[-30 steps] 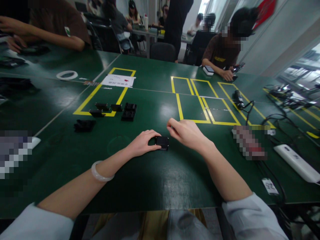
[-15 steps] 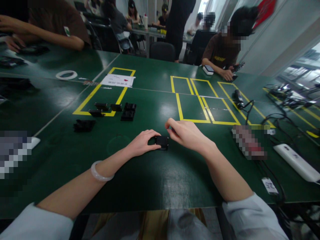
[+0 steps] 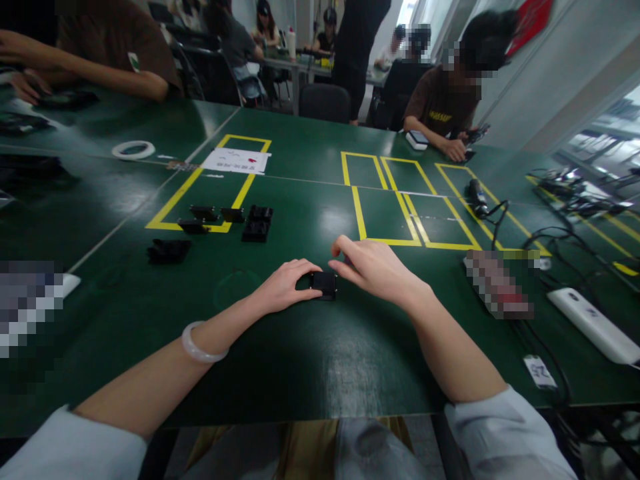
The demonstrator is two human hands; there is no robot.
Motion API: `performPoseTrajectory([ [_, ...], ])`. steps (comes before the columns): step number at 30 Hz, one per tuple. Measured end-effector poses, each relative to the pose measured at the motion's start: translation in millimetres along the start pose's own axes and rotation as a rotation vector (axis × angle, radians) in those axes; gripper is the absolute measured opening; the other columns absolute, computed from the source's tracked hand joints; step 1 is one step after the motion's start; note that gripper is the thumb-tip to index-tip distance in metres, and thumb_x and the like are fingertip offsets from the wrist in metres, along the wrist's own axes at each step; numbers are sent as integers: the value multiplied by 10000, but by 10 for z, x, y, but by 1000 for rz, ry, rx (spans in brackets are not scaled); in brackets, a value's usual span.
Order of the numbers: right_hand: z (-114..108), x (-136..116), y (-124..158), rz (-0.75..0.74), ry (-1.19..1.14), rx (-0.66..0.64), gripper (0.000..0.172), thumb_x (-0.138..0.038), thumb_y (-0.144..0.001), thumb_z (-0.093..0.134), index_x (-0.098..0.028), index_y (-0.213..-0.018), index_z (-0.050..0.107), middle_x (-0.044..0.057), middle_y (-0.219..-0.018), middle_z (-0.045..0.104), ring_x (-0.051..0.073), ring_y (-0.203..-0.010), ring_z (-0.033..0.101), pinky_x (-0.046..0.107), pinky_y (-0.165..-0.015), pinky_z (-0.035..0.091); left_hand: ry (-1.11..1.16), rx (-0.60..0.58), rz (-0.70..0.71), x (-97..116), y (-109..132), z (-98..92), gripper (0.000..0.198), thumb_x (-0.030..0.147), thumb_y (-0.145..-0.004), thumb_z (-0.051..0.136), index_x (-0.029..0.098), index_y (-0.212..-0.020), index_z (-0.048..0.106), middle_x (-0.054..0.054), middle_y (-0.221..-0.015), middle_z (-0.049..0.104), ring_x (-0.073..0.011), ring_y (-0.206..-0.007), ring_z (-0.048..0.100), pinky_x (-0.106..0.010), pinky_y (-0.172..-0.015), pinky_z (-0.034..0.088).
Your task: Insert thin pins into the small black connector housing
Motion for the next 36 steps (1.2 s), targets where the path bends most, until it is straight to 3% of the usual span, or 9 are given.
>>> performPoseTrajectory([
  [6,-1,-14,9,-7,-8,1,220,-247,-927,389,-191,-1112,494,18,-801,659,149,-681,577,253,-633,302,3,-4,6,6,3,5,389,516,-870,599,229,-1131,584,-47,-1119,624,-252,-1047,567,-370,-898,415],
  [11,6,18,11,30,13,-21,264,-381,-971,363,-187,-1054,520,22,-758,648,162,-676,576,259,-623,298,0,1,3,9,3,-4,386,505,-867,610,231,-1137,583,-44,-1111,628,-251,-1035,572,-365,-890,413],
  [16,-13,3,24,15,-15,-6,202,-249,-932,385,-194,-1083,508,10,-767,641,143,-662,565,249,-614,289,6,8,16,21,0,-10,383,500,-866,614,228,-1134,590,-38,-1116,628,-245,-1037,572,-358,-896,413],
  [22,5,57,-2,60,-11,-16,260,-387,-975,361,-197,-988,538,15,-728,627,147,-644,546,250,-594,271,10,-1,10,8,0,-6,398,516,-869,597,231,-1146,587,-46,-1118,630,-252,-1046,570,-373,-902,418],
  [27,9,65,5,53,-54,2,205,-262,-952,354,-196,-1077,503,13,-777,643,132,-647,540,241,-598,274,13,-12,4,24,0,-13,399,519,-872,591,233,-1151,585,-50,-1122,627,-256,-1051,568,-383,-911,416],
  [33,21,74,5,71,11,-6,261,-384,-974,363,-197,-1012,540,20,-739,645,144,-643,550,251,-602,269,15,-4,2,4,0,-2,387,502,-865,612,234,-1143,592,-44,-1123,628,-249,-1050,567,-367,-903,416],
  [36,16,43,7,51,-18,-1,217,-286,-954,365,-190,-1077,516,16,-762,648,139,-646,554,246,-608,282,13,-3,3,-9,-1,6,388,504,-861,618,234,-1138,590,-45,-1131,625,-250,-1053,566,-368,-909,410],
])
Point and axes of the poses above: each hand's wrist, its own y-axis away from the middle knuckle, its own z-axis out of the palm, x = y × z, the point moved 8 cm from there along -y, towards the middle knuckle
